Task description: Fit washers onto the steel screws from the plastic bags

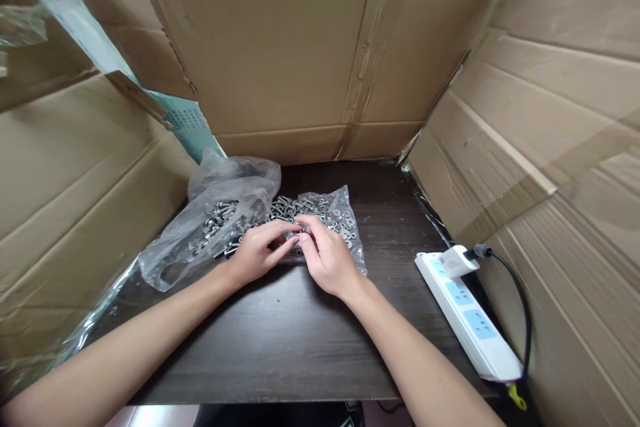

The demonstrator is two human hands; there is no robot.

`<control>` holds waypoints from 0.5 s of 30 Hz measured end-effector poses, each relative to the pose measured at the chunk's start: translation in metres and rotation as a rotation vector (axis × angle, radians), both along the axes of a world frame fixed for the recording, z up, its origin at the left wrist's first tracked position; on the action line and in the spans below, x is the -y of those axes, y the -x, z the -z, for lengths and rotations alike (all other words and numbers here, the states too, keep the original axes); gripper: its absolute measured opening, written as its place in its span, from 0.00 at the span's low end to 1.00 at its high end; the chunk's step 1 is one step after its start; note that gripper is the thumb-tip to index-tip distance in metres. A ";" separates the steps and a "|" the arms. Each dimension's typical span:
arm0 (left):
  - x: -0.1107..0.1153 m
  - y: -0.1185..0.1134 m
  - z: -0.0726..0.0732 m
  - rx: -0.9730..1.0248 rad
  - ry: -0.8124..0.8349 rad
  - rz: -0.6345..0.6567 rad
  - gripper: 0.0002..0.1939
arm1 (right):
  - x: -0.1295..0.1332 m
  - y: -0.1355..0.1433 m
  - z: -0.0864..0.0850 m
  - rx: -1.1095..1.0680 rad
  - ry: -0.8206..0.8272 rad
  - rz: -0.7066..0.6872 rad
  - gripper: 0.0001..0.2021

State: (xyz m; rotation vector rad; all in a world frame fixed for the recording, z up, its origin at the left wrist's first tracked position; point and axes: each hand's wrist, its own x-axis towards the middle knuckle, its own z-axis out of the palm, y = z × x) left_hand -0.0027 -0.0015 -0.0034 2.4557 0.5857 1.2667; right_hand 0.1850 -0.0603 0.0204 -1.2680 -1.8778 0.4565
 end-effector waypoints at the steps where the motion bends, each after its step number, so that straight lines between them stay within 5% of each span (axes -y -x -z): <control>1: 0.000 0.000 0.000 -0.001 -0.002 0.000 0.09 | 0.000 0.000 0.000 -0.003 0.000 0.000 0.15; 15: 0.002 -0.002 -0.003 -0.004 0.004 0.024 0.09 | 0.000 0.000 0.001 -0.017 0.030 0.060 0.15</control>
